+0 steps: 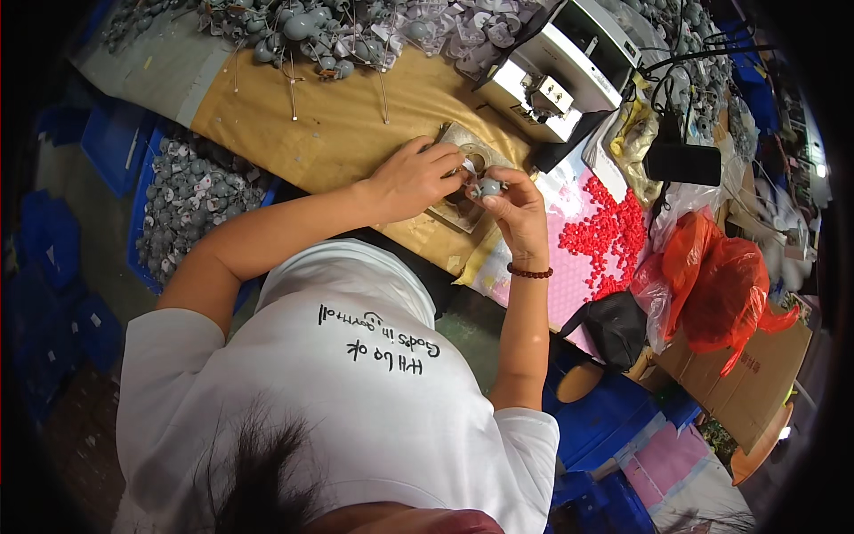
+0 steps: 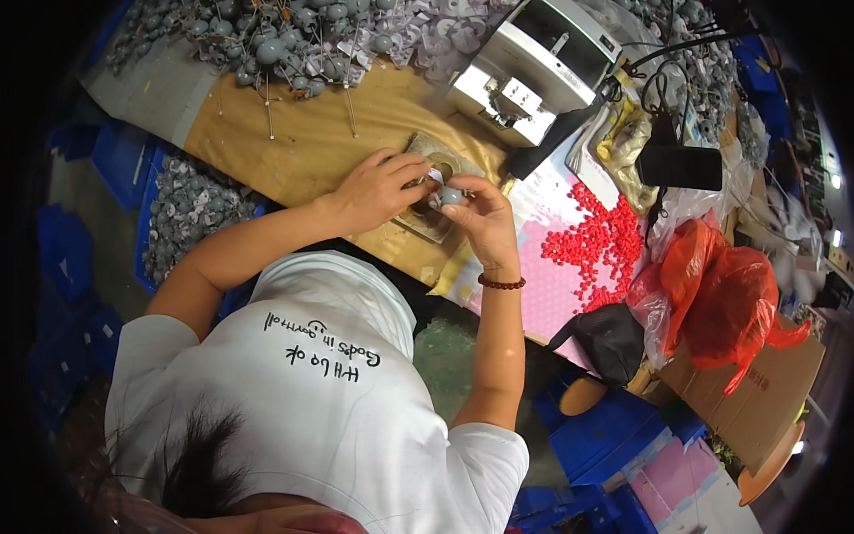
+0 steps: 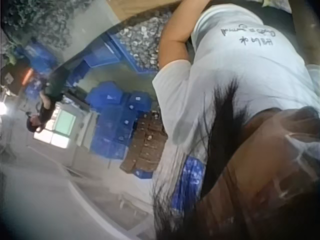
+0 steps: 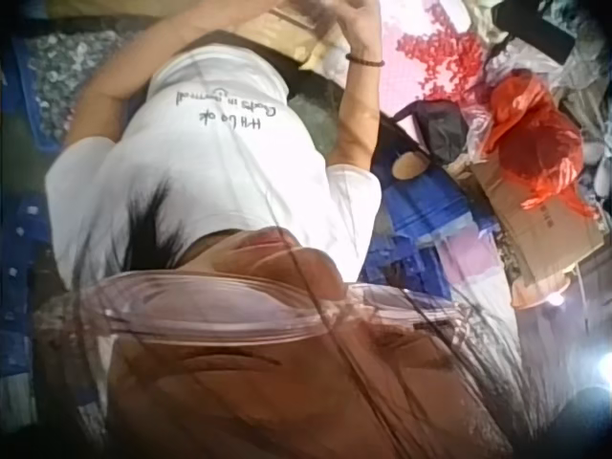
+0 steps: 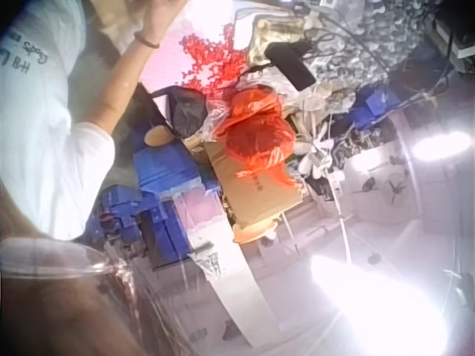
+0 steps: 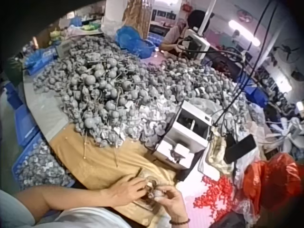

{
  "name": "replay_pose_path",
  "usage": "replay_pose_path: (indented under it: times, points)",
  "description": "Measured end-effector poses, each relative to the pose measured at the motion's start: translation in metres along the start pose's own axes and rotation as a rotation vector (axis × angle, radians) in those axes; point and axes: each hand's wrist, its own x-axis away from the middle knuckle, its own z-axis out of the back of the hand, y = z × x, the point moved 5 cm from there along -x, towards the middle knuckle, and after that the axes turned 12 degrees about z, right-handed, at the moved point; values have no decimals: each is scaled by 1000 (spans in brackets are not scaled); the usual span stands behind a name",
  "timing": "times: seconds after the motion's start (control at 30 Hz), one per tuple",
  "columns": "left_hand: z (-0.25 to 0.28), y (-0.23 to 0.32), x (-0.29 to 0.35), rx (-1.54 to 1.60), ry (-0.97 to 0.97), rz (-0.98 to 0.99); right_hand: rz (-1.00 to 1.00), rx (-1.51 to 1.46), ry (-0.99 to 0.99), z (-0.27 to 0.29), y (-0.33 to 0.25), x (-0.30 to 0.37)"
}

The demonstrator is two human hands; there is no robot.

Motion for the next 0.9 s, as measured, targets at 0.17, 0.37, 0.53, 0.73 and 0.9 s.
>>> replay_pose_path:
  times: [0.17, 0.37, 0.53, 0.73, 0.9]
  points:
    - [2, -3, -2, 53, 1, -21, 1, 260, 18, -9, -15, -15]
    - [5, -5, -2, 69, 20, -16, 263, 1092, -56, -17, -20, -27]
    - [3, -6, -4, 102, 22, -1, 284, 1219, -124, -27, -27, -30]
    - [4, -6, -5, 104, -1, -3, 164, 1125, -255, -23, -33, -44]
    - [2, -6, -7, 116, -39, 9, 132, 1316, -275, -32, -34, -45]
